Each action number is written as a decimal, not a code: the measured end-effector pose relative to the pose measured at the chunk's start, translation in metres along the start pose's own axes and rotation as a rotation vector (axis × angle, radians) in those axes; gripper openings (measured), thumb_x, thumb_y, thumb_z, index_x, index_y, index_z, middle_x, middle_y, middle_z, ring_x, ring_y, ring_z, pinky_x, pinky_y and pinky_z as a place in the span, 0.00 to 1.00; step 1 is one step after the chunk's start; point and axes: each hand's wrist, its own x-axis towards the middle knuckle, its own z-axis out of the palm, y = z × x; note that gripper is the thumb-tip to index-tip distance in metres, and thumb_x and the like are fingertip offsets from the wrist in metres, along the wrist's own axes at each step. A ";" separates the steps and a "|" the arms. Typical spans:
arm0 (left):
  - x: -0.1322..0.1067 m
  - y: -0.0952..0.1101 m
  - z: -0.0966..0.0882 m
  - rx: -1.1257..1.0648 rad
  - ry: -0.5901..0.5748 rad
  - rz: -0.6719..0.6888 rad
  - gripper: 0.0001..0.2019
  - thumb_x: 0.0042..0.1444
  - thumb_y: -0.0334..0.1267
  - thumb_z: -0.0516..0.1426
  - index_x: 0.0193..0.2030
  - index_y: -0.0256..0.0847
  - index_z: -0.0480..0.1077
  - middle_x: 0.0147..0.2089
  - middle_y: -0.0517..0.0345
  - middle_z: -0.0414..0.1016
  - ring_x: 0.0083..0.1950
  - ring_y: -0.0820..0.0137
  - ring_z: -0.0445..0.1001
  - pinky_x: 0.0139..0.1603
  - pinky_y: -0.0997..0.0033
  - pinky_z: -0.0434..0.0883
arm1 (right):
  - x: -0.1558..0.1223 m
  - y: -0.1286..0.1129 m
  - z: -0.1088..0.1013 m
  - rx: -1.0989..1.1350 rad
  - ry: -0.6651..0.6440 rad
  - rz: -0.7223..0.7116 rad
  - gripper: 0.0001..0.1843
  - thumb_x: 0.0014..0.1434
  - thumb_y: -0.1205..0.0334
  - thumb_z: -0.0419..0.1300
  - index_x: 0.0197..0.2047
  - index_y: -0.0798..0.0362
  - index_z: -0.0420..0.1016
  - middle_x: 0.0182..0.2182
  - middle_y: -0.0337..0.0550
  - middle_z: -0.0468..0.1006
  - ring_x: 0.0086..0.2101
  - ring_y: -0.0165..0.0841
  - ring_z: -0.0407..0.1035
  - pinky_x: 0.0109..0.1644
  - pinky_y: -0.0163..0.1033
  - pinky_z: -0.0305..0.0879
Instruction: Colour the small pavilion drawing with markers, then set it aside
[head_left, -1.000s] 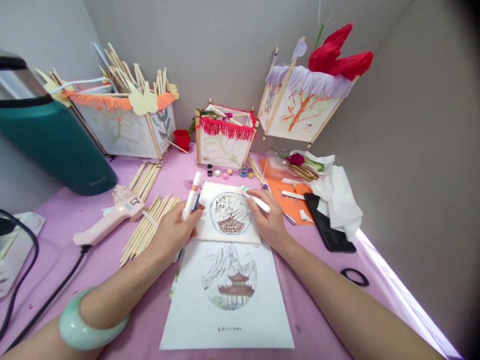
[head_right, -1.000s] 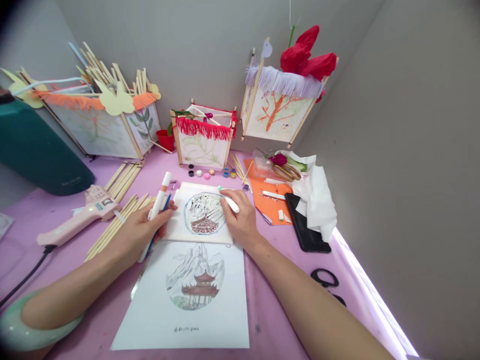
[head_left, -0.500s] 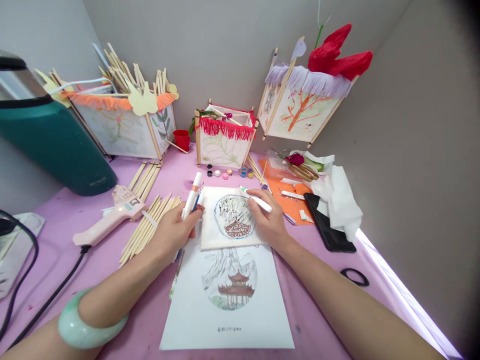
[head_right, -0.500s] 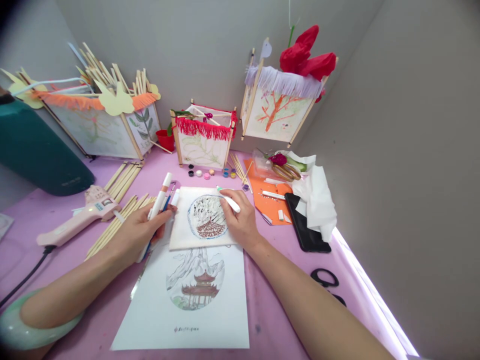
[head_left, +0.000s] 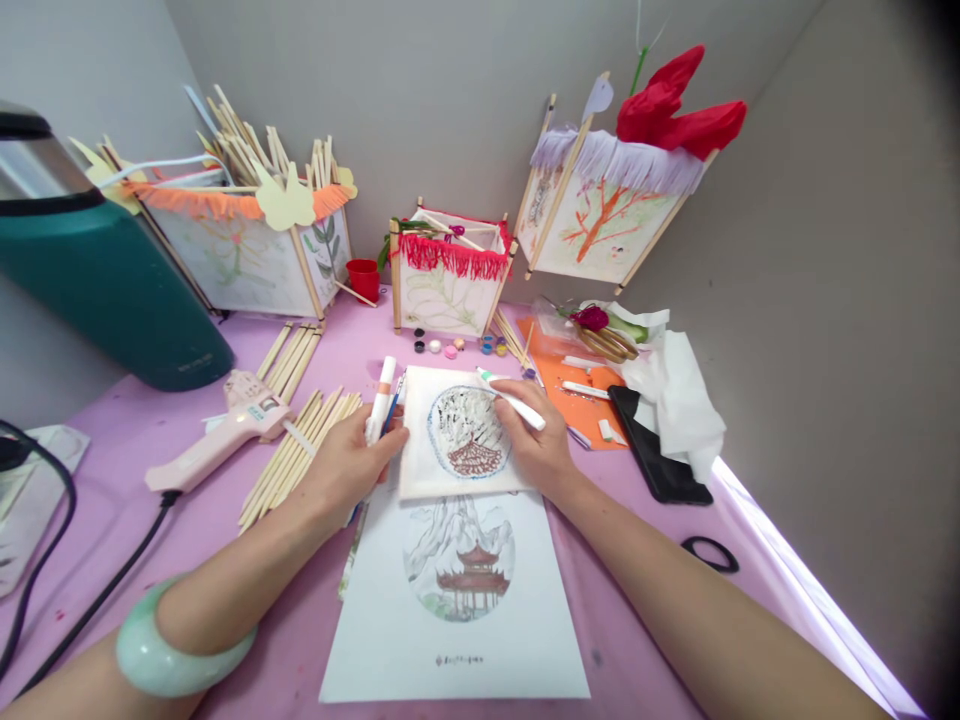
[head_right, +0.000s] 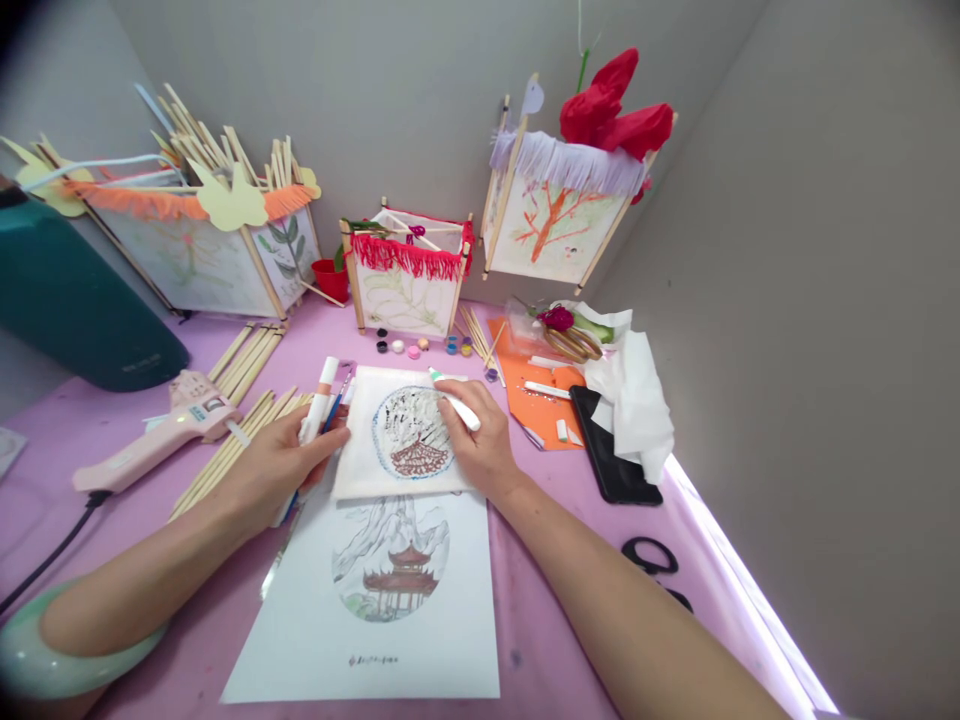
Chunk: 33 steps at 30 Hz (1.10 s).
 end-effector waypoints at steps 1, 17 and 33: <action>-0.001 0.001 0.000 0.006 0.004 -0.009 0.08 0.50 0.41 0.57 0.33 0.40 0.64 0.14 0.71 0.57 0.14 0.80 0.53 0.14 0.81 0.52 | 0.000 0.000 0.000 -0.006 0.013 -0.003 0.11 0.60 0.64 0.53 0.46 0.50 0.71 0.41 0.44 0.73 0.42 0.34 0.68 0.48 0.43 0.63; 0.001 -0.002 -0.004 -0.032 0.153 0.079 0.06 0.51 0.39 0.55 0.34 0.41 0.63 0.14 0.70 0.59 0.14 0.78 0.56 0.15 0.80 0.55 | 0.002 0.010 -0.004 -0.176 0.191 0.177 0.17 0.62 0.56 0.50 0.52 0.48 0.66 0.45 0.47 0.68 0.45 0.36 0.64 0.49 0.47 0.63; 0.002 -0.007 -0.005 -0.113 0.164 0.058 0.10 0.51 0.41 0.56 0.38 0.41 0.64 0.15 0.69 0.60 0.15 0.77 0.57 0.16 0.79 0.55 | 0.003 0.011 -0.006 -0.220 0.178 0.142 0.12 0.62 0.58 0.50 0.40 0.52 0.71 0.35 0.44 0.74 0.37 0.34 0.67 0.43 0.42 0.63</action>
